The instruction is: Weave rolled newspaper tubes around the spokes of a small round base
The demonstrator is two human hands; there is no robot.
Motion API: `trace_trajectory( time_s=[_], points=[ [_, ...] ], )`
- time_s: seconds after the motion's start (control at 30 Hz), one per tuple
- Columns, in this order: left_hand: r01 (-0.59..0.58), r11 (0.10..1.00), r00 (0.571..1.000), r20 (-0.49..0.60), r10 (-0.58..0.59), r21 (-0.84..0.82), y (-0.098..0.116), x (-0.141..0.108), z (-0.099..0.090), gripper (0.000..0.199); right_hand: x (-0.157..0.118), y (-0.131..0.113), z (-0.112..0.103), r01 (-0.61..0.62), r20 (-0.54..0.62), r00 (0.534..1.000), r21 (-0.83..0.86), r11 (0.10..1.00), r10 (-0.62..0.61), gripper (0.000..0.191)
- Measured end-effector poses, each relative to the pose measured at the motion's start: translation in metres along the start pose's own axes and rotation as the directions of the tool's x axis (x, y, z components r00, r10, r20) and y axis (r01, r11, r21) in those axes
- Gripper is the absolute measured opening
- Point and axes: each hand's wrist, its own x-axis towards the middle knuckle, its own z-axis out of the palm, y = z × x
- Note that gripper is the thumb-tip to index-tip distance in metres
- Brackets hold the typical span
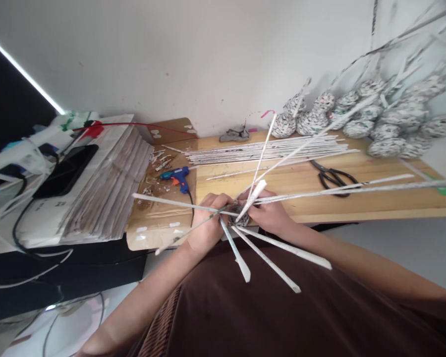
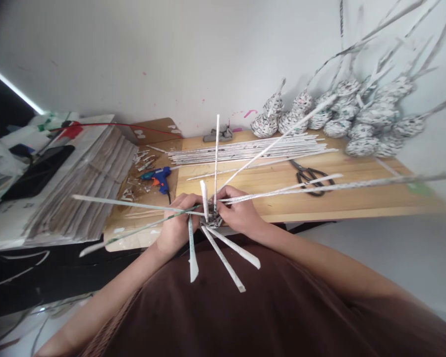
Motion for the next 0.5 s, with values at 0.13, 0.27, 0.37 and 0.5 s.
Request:
trace_trajectory(
  time_s=[0.13,0.27,0.37,0.5],
  points=[
    [-0.002,0.999,1.0,-0.001,0.002,-0.042,-0.0018,-0.0013,0.0007,0.011,0.0008,0.0044,0.0023,-0.05,-0.008,0.999,0.102,0.994,0.051,0.014],
    [-0.032,0.996,0.999,-0.03,0.03,-0.082,-0.0072,-0.0039,0.006,0.008,0.0017,0.0051,0.0035,-0.115,0.027,0.993,0.178,0.977,0.112,0.023],
    [-0.02,0.993,0.999,-0.032,0.016,-0.12,-0.0087,-0.0057,0.0079,0.009,0.0007,0.0041,0.0036,-0.061,0.042,0.998,0.159,0.985,0.055,0.016],
    [0.026,0.991,1.0,-0.009,-0.027,-0.129,-0.0049,-0.0072,0.0053,0.01,-0.0016,0.0043,0.0052,-0.041,0.016,0.999,0.143,0.989,0.039,0.016]
  ],
)
